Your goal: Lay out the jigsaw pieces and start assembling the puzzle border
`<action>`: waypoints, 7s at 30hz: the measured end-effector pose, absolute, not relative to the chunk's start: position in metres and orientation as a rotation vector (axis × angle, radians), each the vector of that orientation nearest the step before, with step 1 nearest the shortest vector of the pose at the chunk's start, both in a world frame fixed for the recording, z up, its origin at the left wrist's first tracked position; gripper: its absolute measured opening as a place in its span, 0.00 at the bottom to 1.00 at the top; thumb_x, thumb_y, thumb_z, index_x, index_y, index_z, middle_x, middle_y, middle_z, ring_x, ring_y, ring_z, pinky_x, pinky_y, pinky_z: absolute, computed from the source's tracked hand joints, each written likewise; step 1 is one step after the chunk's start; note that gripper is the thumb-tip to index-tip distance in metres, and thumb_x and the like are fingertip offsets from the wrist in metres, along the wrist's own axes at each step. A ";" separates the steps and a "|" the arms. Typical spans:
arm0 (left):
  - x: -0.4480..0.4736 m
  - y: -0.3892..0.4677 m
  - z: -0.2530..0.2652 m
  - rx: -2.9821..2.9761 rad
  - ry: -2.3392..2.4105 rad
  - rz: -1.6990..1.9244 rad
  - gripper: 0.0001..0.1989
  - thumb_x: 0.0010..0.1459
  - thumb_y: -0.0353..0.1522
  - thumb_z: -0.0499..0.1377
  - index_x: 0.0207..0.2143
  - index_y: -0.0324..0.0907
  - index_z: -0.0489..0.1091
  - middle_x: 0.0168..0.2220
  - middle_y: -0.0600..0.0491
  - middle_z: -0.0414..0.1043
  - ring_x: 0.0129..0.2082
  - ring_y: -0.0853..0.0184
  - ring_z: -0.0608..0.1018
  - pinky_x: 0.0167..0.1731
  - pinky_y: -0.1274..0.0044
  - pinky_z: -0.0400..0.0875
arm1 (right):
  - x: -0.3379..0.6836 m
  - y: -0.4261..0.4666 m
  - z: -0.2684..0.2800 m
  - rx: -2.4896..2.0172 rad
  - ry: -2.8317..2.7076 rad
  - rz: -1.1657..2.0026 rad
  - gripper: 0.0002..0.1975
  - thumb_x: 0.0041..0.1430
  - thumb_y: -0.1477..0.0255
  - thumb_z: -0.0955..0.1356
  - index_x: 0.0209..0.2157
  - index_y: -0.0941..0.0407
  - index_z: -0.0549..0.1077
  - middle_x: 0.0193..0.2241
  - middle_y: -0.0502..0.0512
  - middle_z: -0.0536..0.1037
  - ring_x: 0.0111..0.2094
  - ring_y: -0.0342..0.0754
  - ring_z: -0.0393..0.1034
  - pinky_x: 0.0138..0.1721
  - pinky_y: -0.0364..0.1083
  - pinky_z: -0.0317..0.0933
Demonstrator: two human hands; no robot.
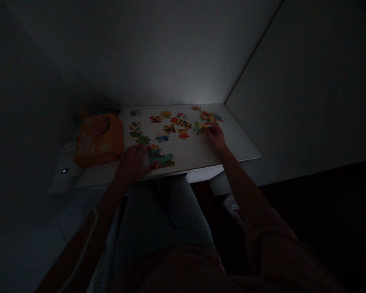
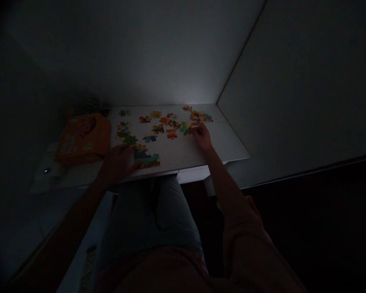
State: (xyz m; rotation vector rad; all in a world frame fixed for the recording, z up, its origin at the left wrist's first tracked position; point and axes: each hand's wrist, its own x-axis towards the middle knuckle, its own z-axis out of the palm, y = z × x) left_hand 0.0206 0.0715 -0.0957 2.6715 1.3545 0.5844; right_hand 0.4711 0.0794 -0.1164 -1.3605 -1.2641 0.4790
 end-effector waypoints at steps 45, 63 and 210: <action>0.022 0.070 -0.094 2.610 1.337 0.545 0.41 0.71 0.63 0.59 0.73 0.47 0.70 0.74 0.36 0.67 0.74 0.40 0.69 0.75 0.48 0.64 | 0.354 -0.013 -0.110 -1.488 -1.381 0.641 0.26 0.61 0.41 0.78 0.33 0.49 0.74 0.28 0.51 0.81 0.29 0.49 0.70 0.33 0.49 0.64; 0.024 0.068 -0.091 2.605 1.354 0.535 0.42 0.71 0.64 0.59 0.74 0.48 0.69 0.74 0.35 0.67 0.74 0.40 0.69 0.74 0.48 0.63 | 0.357 -0.008 -0.114 -1.577 -1.976 0.321 0.22 0.75 0.52 0.75 0.64 0.45 0.86 0.49 0.60 0.79 0.48 0.56 0.78 0.51 0.54 0.70; 0.021 0.071 -0.097 2.704 1.400 0.572 0.33 0.78 0.50 0.56 0.74 0.38 0.68 0.75 0.29 0.65 0.76 0.37 0.70 0.75 0.45 0.68 | 0.413 0.027 -0.110 -1.472 -1.223 0.625 0.32 0.59 0.42 0.75 0.56 0.44 0.70 0.44 0.53 0.78 0.44 0.53 0.80 0.50 0.56 0.81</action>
